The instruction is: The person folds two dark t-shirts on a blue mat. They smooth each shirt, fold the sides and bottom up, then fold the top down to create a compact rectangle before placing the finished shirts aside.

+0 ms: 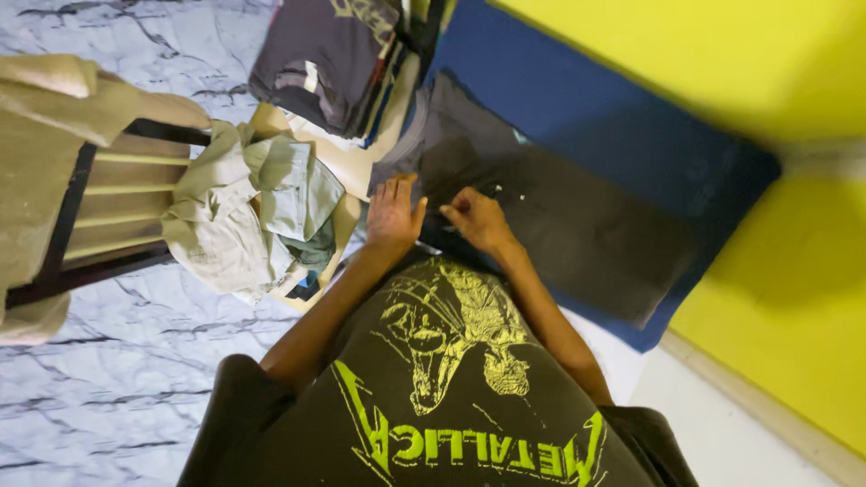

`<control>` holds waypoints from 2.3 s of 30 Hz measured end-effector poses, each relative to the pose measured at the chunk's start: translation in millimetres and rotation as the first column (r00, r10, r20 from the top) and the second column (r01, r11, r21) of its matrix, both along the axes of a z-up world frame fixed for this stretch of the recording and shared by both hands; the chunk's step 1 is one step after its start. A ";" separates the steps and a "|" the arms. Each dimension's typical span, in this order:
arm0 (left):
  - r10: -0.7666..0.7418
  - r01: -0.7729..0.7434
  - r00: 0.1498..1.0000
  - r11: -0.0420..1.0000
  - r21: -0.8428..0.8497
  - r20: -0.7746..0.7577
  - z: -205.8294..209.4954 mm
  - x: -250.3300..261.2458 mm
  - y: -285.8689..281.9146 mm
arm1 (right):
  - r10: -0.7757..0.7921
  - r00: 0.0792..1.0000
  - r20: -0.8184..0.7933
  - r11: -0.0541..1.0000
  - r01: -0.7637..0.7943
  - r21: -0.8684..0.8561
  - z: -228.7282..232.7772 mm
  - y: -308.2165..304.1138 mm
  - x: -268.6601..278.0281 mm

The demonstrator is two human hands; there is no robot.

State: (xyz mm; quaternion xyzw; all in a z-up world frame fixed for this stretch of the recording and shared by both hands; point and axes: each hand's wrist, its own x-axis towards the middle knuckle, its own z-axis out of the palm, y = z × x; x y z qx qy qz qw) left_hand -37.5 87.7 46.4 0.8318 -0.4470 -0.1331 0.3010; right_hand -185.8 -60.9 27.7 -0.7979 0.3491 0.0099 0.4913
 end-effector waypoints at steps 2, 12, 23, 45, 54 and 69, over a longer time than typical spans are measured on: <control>0.030 -0.030 0.999 0.999 -0.011 0.022 25.0 -1.1 0.2 | 0.067 0.996 0.050 0.993 -0.062 -0.102 35.6 3.4 11.9; 0.236 -0.210 0.956 0.966 -0.153 0.173 141.8 -20.0 15.8 | 0.353 0.901 0.253 0.771 -0.127 -0.624 184.8 26.5 42.5; 0.361 -0.328 0.905 0.929 -0.170 0.226 167.2 -76.9 36.3 | 0.400 0.899 0.178 0.574 -0.094 -0.813 213.6 54.4 -4.5; 0.481 -0.411 0.813 0.874 -0.260 0.330 149.0 -122.1 5.0 | 0.433 0.889 0.147 0.564 -0.140 -0.814 202.4 15.7 -41.5; 0.475 -0.411 0.797 0.879 -0.243 0.372 150.2 -128.4 -3.4 | 0.474 0.870 0.136 0.578 -0.191 -0.793 200.1 5.3 -46.0; 0.486 -0.419 0.792 0.873 -0.251 0.370 161.3 -123.7 -8.9 | 0.484 0.850 0.208 0.606 -0.154 -0.780 204.8 -0.6 -47.3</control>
